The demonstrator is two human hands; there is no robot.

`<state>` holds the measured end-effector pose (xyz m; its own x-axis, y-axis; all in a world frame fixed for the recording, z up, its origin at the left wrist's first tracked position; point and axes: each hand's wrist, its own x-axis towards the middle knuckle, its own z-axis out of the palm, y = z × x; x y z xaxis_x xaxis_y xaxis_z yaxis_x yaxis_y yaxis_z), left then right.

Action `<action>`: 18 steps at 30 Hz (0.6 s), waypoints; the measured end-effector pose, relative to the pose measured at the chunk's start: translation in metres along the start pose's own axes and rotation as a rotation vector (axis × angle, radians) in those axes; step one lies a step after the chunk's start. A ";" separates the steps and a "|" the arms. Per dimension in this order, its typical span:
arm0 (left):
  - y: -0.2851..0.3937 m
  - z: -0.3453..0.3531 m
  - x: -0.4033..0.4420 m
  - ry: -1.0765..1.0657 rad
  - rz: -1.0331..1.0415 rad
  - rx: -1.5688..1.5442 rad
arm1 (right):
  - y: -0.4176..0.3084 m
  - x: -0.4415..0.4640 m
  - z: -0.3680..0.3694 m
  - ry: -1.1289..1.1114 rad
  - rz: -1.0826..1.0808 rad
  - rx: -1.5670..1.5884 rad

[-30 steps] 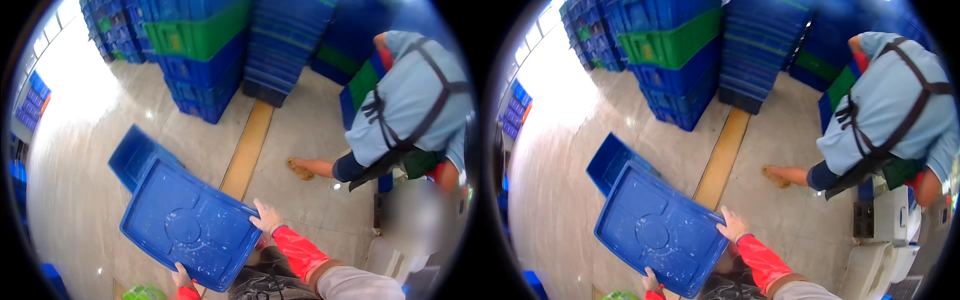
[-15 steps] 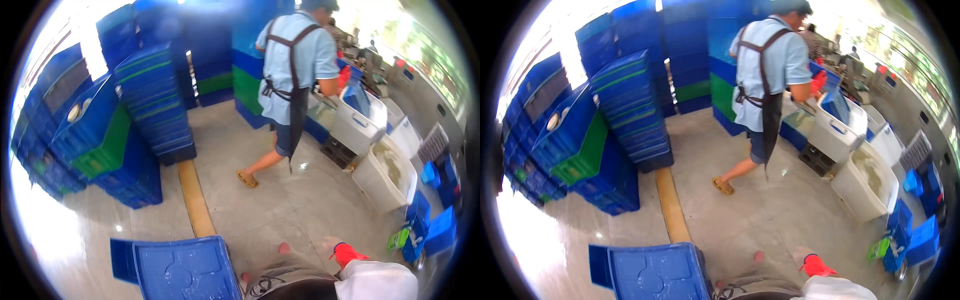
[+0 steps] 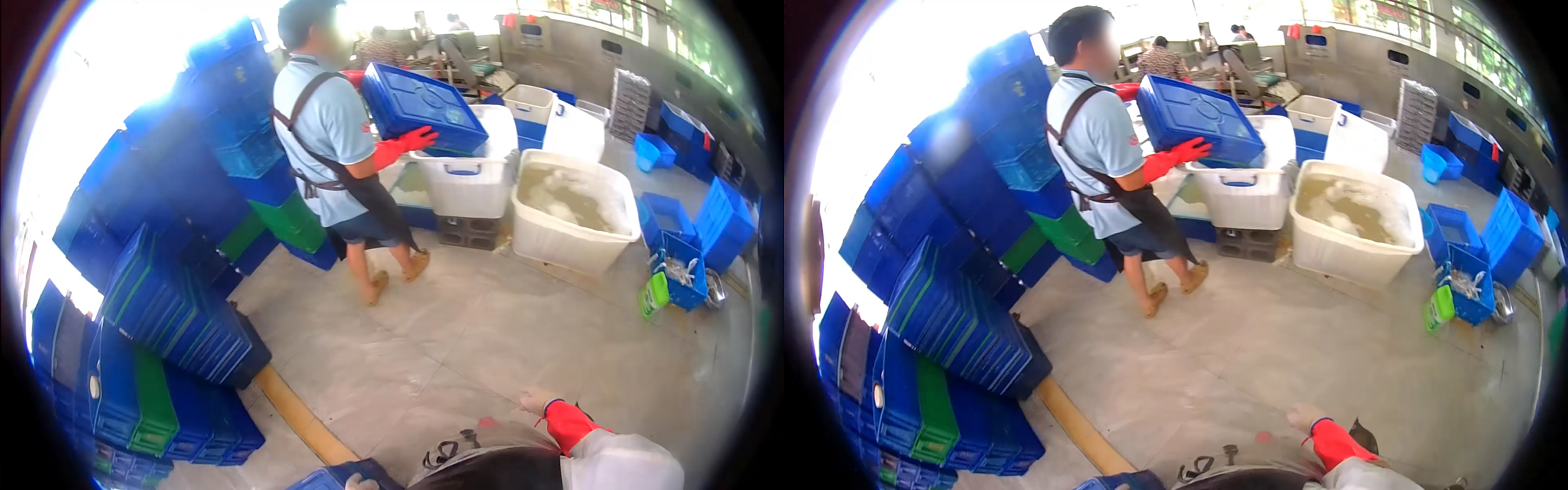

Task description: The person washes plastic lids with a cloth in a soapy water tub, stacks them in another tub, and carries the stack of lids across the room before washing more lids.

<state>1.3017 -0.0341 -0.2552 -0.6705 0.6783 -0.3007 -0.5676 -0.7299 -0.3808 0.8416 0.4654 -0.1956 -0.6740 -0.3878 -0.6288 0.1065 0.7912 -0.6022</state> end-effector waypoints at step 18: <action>0.115 0.243 0.183 1.479 0.600 1.273 | 0.031 0.068 -0.109 0.293 -0.484 -0.475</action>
<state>0.9980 -0.0140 -0.1418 -0.4148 -0.5625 -0.7152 -0.8536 -0.0317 0.5200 0.7191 0.5144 -0.2035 -0.7401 -0.6556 -0.1496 -0.5352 0.7090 -0.4592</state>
